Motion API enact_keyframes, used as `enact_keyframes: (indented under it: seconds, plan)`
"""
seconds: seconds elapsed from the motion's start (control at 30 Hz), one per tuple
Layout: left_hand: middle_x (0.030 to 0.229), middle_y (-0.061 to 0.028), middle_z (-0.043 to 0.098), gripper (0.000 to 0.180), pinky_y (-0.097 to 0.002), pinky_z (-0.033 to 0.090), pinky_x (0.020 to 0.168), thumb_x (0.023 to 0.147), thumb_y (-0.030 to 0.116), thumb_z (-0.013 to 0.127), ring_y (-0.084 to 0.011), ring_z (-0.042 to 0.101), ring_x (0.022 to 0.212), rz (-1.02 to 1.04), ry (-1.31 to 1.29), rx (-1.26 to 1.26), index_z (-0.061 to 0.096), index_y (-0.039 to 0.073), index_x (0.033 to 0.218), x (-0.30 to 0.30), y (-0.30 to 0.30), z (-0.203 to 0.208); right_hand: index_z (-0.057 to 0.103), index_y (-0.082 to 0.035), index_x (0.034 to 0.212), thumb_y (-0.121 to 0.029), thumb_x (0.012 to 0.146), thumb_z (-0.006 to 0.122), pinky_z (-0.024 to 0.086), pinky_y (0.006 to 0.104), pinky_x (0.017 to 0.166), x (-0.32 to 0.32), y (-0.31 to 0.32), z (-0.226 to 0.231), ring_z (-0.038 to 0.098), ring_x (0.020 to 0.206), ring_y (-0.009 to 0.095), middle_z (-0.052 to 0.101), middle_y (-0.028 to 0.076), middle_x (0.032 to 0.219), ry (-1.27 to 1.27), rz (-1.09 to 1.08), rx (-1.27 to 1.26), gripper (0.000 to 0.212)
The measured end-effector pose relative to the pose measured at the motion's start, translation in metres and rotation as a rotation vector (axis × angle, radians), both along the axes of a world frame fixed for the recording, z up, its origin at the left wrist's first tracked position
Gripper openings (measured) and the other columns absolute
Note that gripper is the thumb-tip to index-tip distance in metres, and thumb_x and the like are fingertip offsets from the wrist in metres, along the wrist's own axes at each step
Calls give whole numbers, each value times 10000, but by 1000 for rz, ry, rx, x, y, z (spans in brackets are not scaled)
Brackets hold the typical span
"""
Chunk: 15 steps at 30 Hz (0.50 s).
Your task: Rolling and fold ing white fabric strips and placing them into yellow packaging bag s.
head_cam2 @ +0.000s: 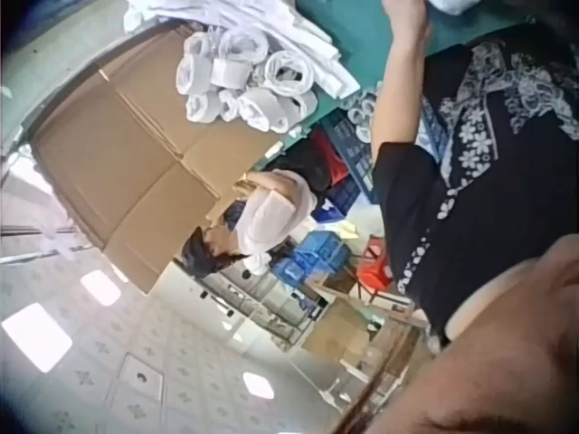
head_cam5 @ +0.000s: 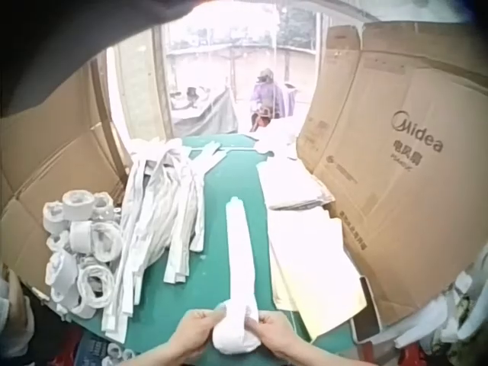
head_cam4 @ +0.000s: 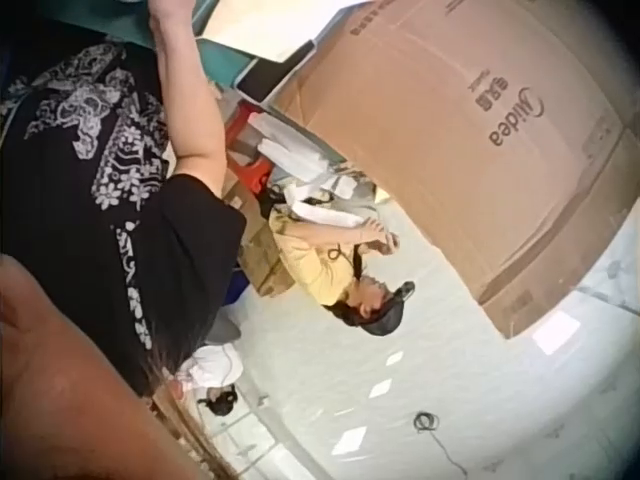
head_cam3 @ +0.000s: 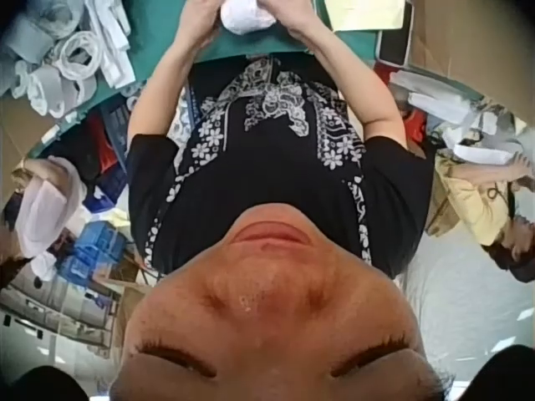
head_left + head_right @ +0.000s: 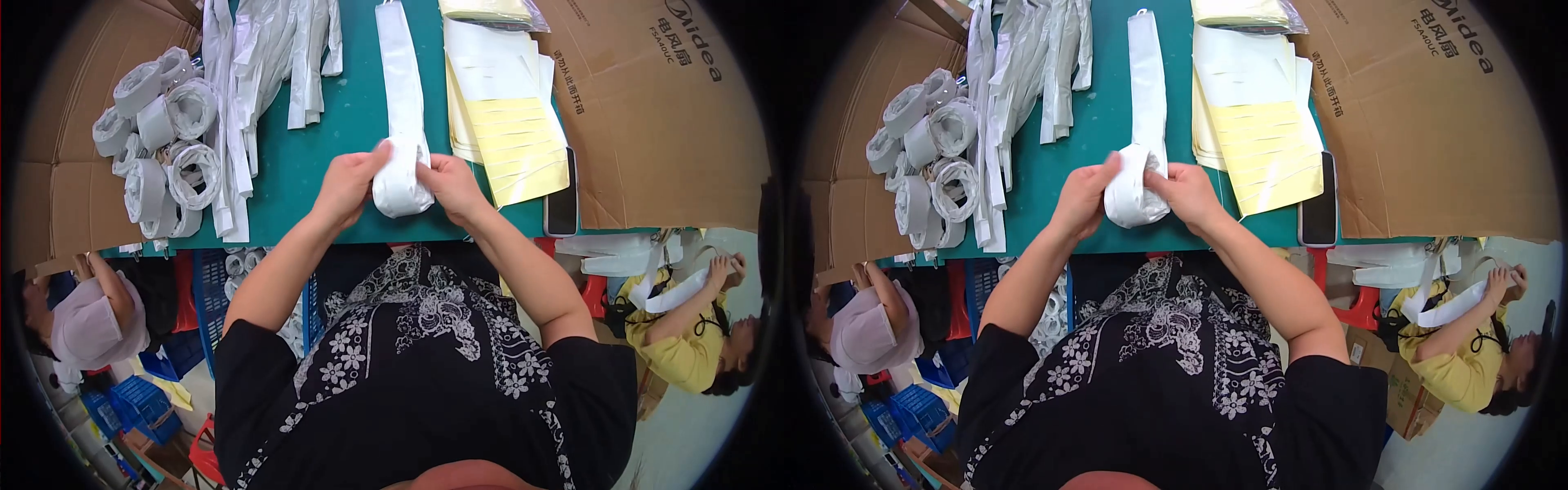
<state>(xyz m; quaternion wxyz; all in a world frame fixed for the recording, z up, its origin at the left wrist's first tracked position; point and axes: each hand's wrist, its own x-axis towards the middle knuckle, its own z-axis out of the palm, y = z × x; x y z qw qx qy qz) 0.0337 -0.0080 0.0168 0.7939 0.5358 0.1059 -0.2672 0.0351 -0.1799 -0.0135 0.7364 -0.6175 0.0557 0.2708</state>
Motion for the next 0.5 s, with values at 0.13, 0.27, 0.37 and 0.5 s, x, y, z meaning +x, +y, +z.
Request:
enact_keyframes:
  seconds: [0.13, 0.27, 0.37, 0.5]
  plan:
    - [948, -94, 596, 415, -293, 444, 726, 764, 252, 692, -189, 543, 845, 114, -880, 592, 604, -15, 1070, -22, 17, -21, 610, 15, 996, -245, 909, 513, 496, 270, 647, -8, 4, 11, 618, 774, 142, 646, 73, 902, 200, -167, 108, 291]
    - [1045, -90, 559, 410, -382, 386, 840, 638, 263, 760, -278, 474, 977, 85, -1353, 888, 646, 18, 947, -29, 8, -28, 574, -20, 1067, -260, 927, 448, 511, 309, 662, -22, 14, -3, 613, 845, 167, 622, 80, 995, 418, -204, 372, 306]
    - [1002, -83, 604, 290, -402, 403, 858, 639, 216, 755, -299, 526, 973, 13, -1474, 878, 667, 23, 836, -32, 6, -21, 523, -40, 1140, -228, 929, 437, 504, 326, 753, -23, 12, -8, 601, 907, 169, 606, 67, 1010, 443, -162, 627, 296]
    - [898, -122, 640, 222, -422, 415, 919, 680, 130, 718, -292, 601, 942, -134, -1285, 557, 660, 9, 856, -41, 4, -8, 422, -44, 1245, -164, 883, 532, 461, 334, 894, -5, 4, -5, 569, 1009, 185, 577, 73, 1092, 233, -82, 733, 397]
